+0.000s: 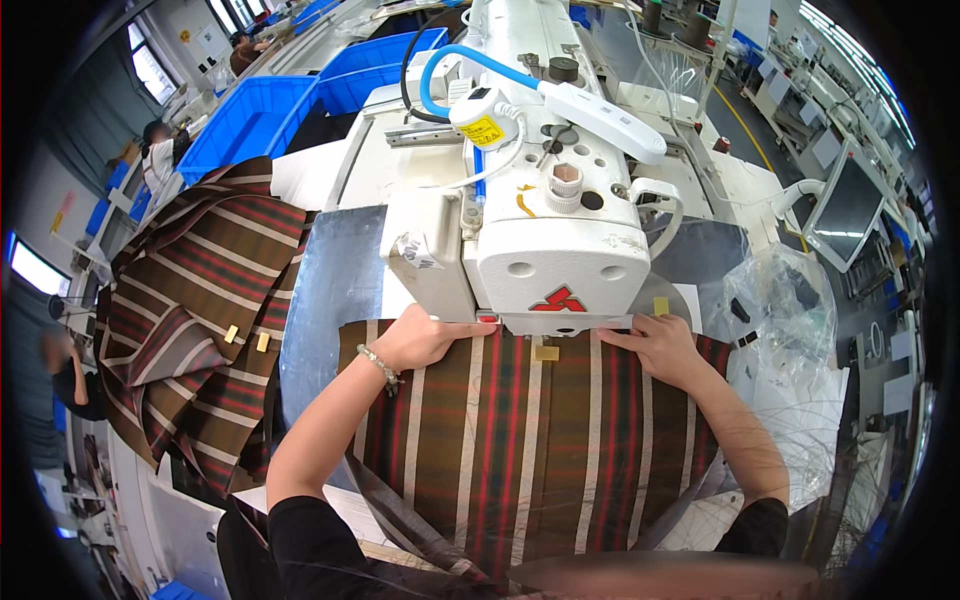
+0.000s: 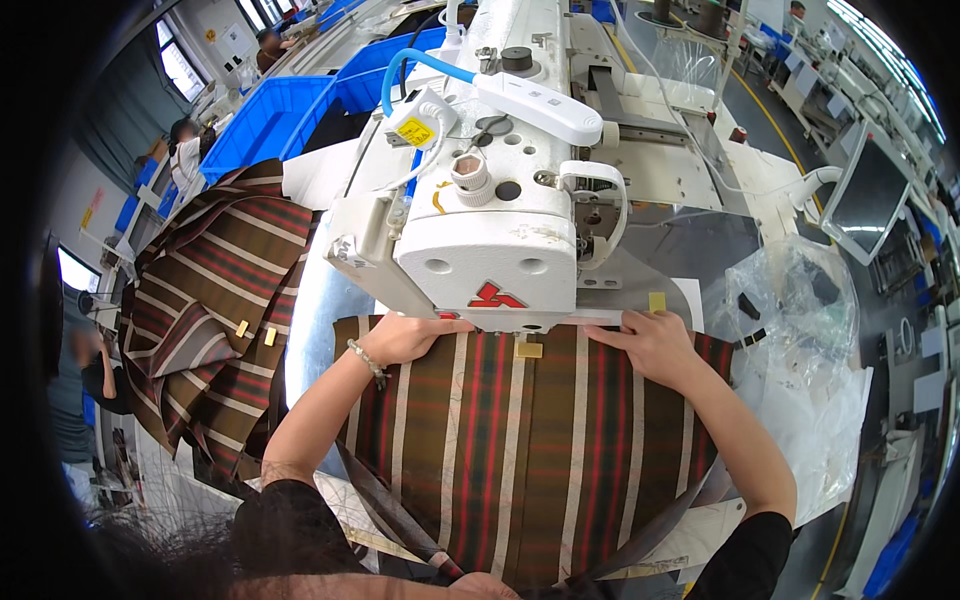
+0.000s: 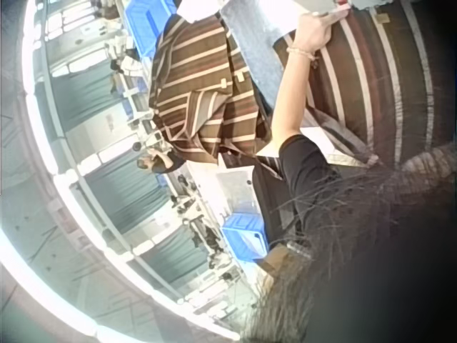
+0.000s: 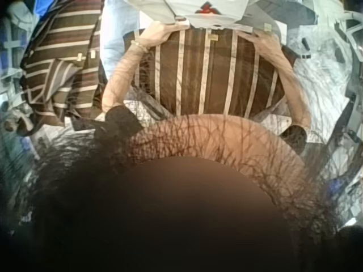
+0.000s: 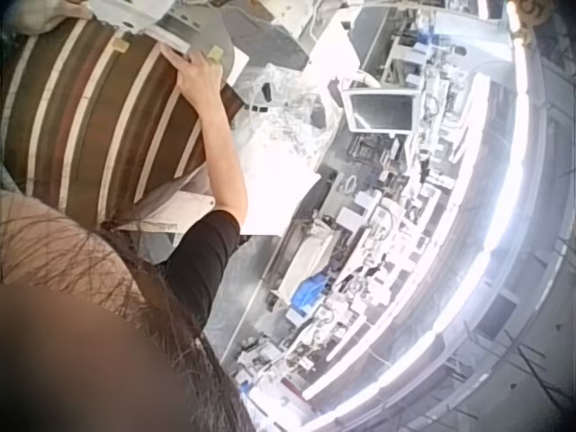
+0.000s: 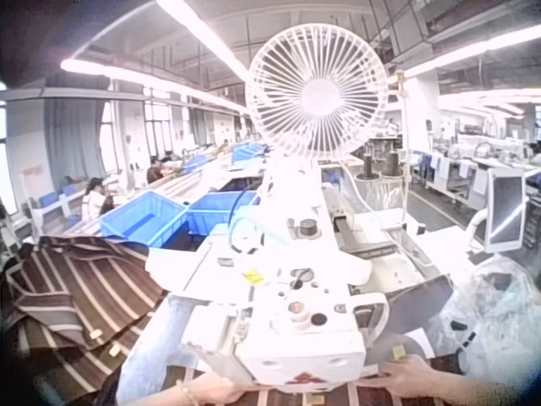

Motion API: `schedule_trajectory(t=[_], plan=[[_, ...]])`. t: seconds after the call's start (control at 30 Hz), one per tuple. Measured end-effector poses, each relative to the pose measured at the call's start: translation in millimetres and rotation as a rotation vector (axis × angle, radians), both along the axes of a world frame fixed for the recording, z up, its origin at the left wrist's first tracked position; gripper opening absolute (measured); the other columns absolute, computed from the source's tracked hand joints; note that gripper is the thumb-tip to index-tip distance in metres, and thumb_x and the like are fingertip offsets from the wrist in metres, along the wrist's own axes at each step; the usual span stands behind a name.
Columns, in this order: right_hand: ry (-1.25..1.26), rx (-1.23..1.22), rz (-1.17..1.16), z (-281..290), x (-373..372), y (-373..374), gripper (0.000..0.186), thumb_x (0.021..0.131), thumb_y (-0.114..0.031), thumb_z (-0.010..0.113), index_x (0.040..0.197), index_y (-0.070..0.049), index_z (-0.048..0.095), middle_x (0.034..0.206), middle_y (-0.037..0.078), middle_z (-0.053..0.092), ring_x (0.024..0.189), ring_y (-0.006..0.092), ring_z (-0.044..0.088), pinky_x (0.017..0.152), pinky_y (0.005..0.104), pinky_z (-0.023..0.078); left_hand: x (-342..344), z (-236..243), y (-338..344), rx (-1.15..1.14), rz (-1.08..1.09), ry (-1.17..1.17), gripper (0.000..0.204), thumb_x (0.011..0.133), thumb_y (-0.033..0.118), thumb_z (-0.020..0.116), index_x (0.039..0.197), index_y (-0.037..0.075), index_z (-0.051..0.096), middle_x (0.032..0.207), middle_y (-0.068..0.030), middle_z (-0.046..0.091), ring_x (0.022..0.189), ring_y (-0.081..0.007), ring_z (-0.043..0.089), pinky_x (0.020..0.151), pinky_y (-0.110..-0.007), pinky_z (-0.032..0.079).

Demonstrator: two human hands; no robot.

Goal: Sewing and assembling striped leather or heavy fabric bag components using an industrial sewing machine.

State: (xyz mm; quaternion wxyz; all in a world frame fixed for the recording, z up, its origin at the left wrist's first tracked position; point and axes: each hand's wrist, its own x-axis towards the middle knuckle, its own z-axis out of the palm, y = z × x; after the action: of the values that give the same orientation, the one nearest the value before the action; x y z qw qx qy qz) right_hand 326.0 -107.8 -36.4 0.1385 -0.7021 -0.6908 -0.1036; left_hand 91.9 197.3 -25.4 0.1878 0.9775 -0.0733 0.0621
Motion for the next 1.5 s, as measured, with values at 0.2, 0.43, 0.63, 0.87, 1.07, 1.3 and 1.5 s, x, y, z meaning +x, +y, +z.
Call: schedule_trajectory(t=[0.2, 0.43, 0.63, 0.87, 1.07, 1.3, 1.5], plan=[[0.017, 0.028, -0.016, -2.8, 0.3, 1.1, 0.053, 0.076, -0.003, 0.056, 0.116, -0.034, 0.067, 0.064, 0.001, 0.047, 0.055, 0.0184, 0.052, 0.049, 0.0337, 0.044, -1.1, -0.7, -1.1, 0.048, 0.01, -0.01, 0.057, 0.074, -0.003, 0.052, 0.12, 0.028, 0.065, 0.104, -0.0089, 0.067, 0.092, -0.0286, 0.064, 0.08, -0.038, 0.052], [-0.012, 0.031, -0.012, -2.8, 0.2, 2.0, 0.053, 0.073, -0.004, 0.059, 0.116, -0.035, 0.068, 0.063, 0.0, 0.046, 0.054, 0.0175, 0.051, 0.048, 0.0327, 0.044, -2.2, -6.9, -0.6, 0.132, 0.01, -0.088, 0.06, 0.072, -0.003, 0.052, 0.121, 0.03, 0.065, 0.099, -0.0062, 0.068, 0.087, -0.0254, 0.065, 0.073, -0.036, 0.053], [-0.034, 0.041, -0.002, -1.5, 0.9, 1.7, 0.054, 0.072, -0.004, 0.06, 0.117, -0.034, 0.067, 0.064, 0.0, 0.045, 0.054, 0.0165, 0.05, 0.048, 0.032, 0.043, -1.8, -8.0, -1.4, 0.153, 0.01, -0.116, 0.06, 0.071, -0.003, 0.053, 0.12, 0.03, 0.065, 0.096, -0.0046, 0.068, 0.085, -0.0239, 0.065, 0.07, -0.035, 0.054], [-0.064, 0.028, 0.006, -4.2, 4.2, 1.1, 0.055, 0.071, -0.006, 0.06, 0.118, -0.035, 0.065, 0.064, -0.001, 0.043, 0.054, 0.0159, 0.05, 0.047, 0.0312, 0.041, -1.9, -6.7, -1.9, 0.147, 0.009, -0.128, 0.059, 0.071, -0.003, 0.053, 0.12, 0.029, 0.066, 0.096, -0.0051, 0.068, 0.084, -0.0242, 0.065, 0.071, -0.036, 0.053], [-0.036, 0.019, 0.002, -5.4, 3.2, 1.1, 0.055, 0.072, -0.006, 0.059, 0.119, -0.035, 0.065, 0.065, -0.001, 0.044, 0.055, 0.016, 0.051, 0.047, 0.0313, 0.041, -1.5, -7.8, -0.8, 0.161, -0.006, -0.173, 0.059, 0.071, -0.003, 0.053, 0.119, 0.029, 0.067, 0.098, -0.0069, 0.068, 0.087, -0.0251, 0.065, 0.073, -0.036, 0.053], [-0.05, 0.01, -0.006, -6.2, 4.2, -0.1, 0.054, 0.072, -0.007, 0.06, 0.119, -0.035, 0.065, 0.065, 0.0, 0.044, 0.055, 0.0162, 0.051, 0.047, 0.0317, 0.041, -1.6, -7.9, -1.0, 0.151, 0.013, -0.117, 0.059, 0.072, -0.003, 0.052, 0.12, 0.029, 0.066, 0.099, -0.006, 0.068, 0.087, -0.0248, 0.065, 0.073, -0.036, 0.053], [-0.033, 0.015, 0.0, -5.3, 3.6, 1.3, 0.054, 0.072, -0.007, 0.06, 0.119, -0.035, 0.065, 0.064, 0.0, 0.044, 0.056, 0.0164, 0.051, 0.047, 0.0322, 0.041, -1.8, -12.3, 1.4, 0.147, 0.01, -0.135, 0.059, 0.072, -0.001, 0.053, 0.121, 0.031, 0.065, 0.095, -0.005, 0.069, 0.081, -0.0242, 0.066, 0.068, -0.035, 0.054]])
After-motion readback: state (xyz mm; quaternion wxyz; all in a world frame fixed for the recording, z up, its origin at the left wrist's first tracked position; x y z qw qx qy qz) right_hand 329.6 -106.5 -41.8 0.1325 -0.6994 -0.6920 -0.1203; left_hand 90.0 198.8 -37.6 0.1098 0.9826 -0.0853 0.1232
